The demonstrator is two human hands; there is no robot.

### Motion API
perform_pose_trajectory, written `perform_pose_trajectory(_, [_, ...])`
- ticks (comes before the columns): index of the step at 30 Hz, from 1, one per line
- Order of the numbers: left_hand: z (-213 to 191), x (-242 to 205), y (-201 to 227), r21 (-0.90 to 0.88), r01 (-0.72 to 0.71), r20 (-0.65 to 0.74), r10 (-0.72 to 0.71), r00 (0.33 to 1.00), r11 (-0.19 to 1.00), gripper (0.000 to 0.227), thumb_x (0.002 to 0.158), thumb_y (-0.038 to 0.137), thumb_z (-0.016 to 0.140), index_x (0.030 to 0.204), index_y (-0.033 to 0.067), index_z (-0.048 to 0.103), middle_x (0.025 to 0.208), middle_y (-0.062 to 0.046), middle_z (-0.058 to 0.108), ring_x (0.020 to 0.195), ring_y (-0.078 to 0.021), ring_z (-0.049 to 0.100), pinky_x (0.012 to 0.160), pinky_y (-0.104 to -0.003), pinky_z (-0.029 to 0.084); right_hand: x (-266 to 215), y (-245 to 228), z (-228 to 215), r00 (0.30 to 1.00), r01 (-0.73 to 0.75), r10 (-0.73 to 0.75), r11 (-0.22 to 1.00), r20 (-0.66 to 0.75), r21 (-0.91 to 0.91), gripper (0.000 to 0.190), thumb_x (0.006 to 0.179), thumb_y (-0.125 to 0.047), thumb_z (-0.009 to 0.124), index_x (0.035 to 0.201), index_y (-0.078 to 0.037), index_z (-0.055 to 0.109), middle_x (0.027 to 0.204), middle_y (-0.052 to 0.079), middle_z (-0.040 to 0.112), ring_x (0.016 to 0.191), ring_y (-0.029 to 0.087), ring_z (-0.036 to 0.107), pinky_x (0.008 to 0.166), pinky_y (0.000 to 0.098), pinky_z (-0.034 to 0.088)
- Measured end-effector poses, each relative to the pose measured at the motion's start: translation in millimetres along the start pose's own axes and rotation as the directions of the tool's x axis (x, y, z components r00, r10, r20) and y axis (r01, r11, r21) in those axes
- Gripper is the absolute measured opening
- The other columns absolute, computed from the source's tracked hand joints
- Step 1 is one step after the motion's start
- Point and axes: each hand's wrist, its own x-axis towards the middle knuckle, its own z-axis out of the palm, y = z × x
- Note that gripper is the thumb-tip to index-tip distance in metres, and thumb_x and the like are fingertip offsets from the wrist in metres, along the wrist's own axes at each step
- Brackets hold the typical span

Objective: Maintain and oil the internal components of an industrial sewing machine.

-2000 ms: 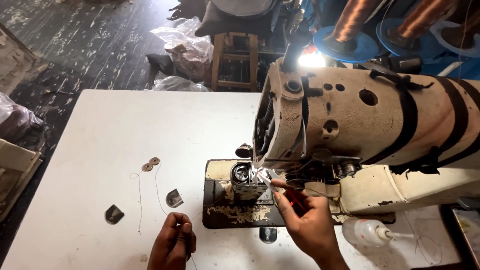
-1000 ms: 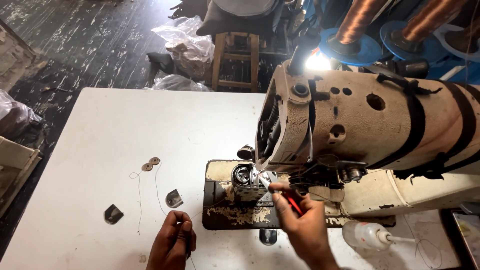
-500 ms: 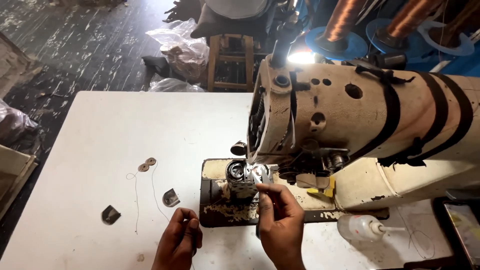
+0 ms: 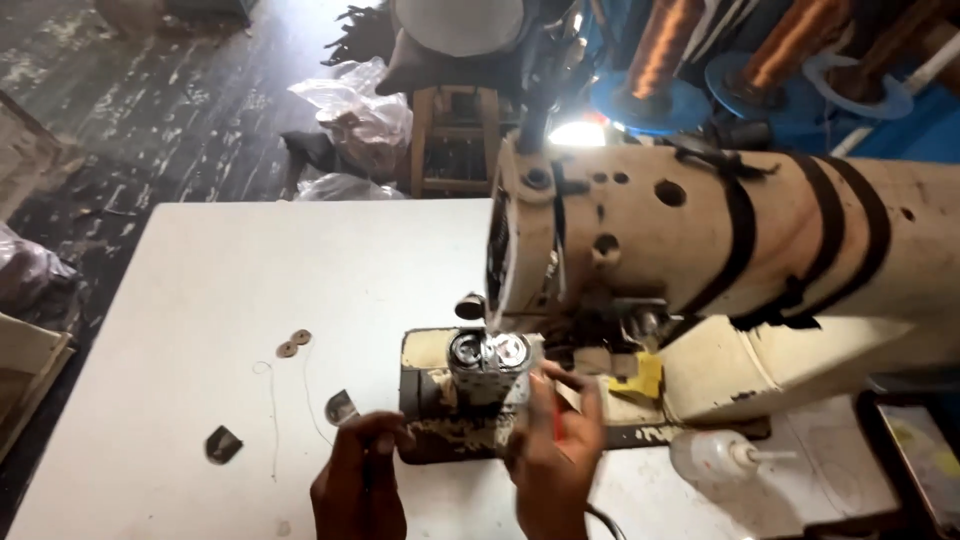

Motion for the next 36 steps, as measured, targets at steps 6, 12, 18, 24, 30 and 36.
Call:
perform_pose_trajectory(6, [10,5,-32,-0.111,-0.001,0.11,0.013,0.994,0.994,0.021,0.103,0.01,0.047,0.105,0.0059,0.068,0.071,-0.004,0.069,0.069,-0.0076,0.068,0.072,-0.025,0.055,23,-27,-30,1.0,-0.002,-0.007,0.864,-0.015,-0.503,0.021,0.093,-0.018,0.068,0.106,-0.007,0.056,0.065,0.004,0.069,0.053,0.011,0.061,0.047,0.0262,0.048])
perform_pose_trajectory(12, [26,6,-9,-0.125,0.16,0.239,-0.126,0.963,0.979,0.02,0.101,0.018,0.055,0.105,0.0075,0.071,0.057,-0.002,0.06,0.057,-0.0087,0.058,0.058,-0.026,0.049,38,-49,-30,0.951,0.058,0.159,0.75,0.265,-0.659,0.043,0.089,-0.019,0.072,0.132,-0.014,0.073,0.059,0.0,0.063,0.053,0.008,0.055,0.051,0.0255,0.048])
perform_pose_trajectory(18, [25,10,11,-0.098,0.213,0.242,-0.184,0.953,0.972,0.016,0.094,0.017,0.064,0.107,0.009,0.07,0.056,0.0,0.061,0.05,-0.0053,0.054,0.05,-0.024,0.044,41,-42,-32,0.959,0.019,0.173,0.753,0.225,-0.658,0.043,0.089,-0.019,0.072,0.132,-0.015,0.073,0.058,-0.003,0.062,0.053,0.007,0.054,0.05,0.0253,0.047])
perform_pose_trajectory(24, [23,16,12,-0.113,0.151,0.216,-0.124,0.968,0.982,0.015,0.093,0.015,0.067,0.106,0.0077,0.07,0.058,0.0,0.06,0.051,-0.0037,0.048,0.049,-0.024,0.04,43,-54,-24,0.957,-0.019,0.209,0.737,0.202,-0.675,0.043,0.09,-0.019,0.072,0.133,-0.016,0.074,0.058,-0.003,0.06,0.052,0.008,0.05,0.049,0.0262,0.042])
perform_pose_trajectory(30, [24,46,28,-0.124,0.03,0.222,-0.002,0.975,0.992,0.047,0.087,0.017,0.074,0.13,0.006,0.057,0.061,-0.001,0.059,0.054,-0.0049,0.051,0.049,-0.024,0.043,46,-55,-19,0.947,-0.045,0.277,0.616,0.163,-0.786,0.035,0.094,-0.022,0.067,0.127,-0.015,0.074,0.061,-0.003,0.063,0.053,0.006,0.056,0.049,0.0254,0.047])
perform_pose_trajectory(36, [44,69,25,-0.238,-0.03,0.465,0.141,0.874,0.971,0.066,0.087,0.011,0.077,0.146,0.0052,0.05,0.088,-0.009,0.069,0.081,-0.0125,0.062,0.072,-0.029,0.053,26,19,-17,0.988,-0.027,0.105,0.844,0.116,-0.536,0.038,0.094,-0.017,0.067,0.132,-0.014,0.067,0.068,0.001,0.068,0.052,0.006,0.053,0.048,0.0235,0.041])
